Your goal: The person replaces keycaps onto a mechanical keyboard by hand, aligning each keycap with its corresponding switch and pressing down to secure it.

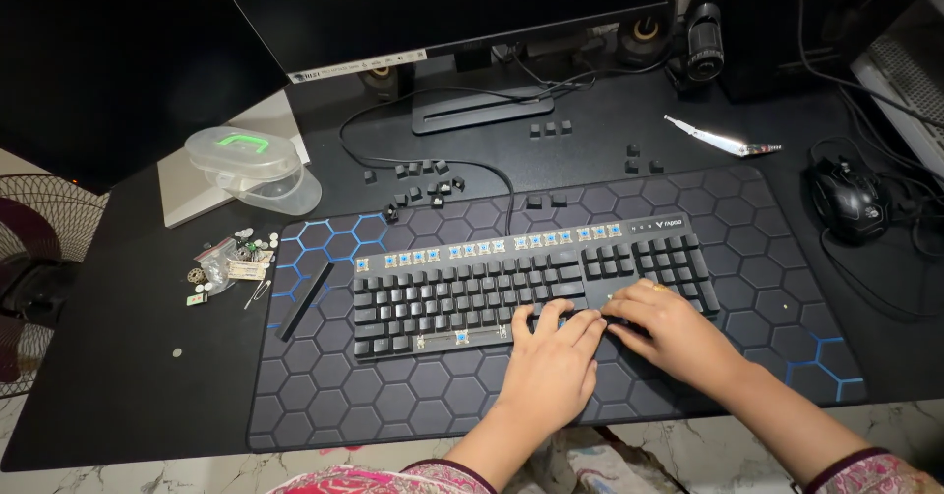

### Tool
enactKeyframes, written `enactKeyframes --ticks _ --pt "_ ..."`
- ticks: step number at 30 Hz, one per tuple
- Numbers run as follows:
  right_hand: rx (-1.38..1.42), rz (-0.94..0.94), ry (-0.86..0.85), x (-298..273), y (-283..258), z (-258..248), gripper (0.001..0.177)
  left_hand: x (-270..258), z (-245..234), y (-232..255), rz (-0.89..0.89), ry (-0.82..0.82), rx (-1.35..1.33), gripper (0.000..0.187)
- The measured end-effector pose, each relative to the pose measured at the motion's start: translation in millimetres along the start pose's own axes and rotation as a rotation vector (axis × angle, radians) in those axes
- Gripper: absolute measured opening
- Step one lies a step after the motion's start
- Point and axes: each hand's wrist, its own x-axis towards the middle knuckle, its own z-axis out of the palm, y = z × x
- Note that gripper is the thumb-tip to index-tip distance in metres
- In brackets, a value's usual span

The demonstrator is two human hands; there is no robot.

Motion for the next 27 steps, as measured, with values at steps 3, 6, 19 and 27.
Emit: enactKeyframes --ticks 3,6,19,27 --pt "-0.018 -0.021 0.005 -0.9 -0.8 2.0 0.024 -2.1 3.8 -0.9 -0.013 0.001 0.010 0.053" --pt "-0.014 -0.058 0.034 -2.5 -3.5 1.2 0.026 -7.8 3.5 0.9 0.005 -0.032 0.038 0.060" --pt "-0.101 -0.127 0.057 -5.2 -12.4 -0.2 0.025 -28.5 0.1 -0.9 -0.025 -0.011 0.006 0.060" --pt "-0.073 -0.159 -0.075 7.3 -5.5 -5.1 0.023 -37.0 7.1 -8.2 0.050 0.042 0.067 0.058"
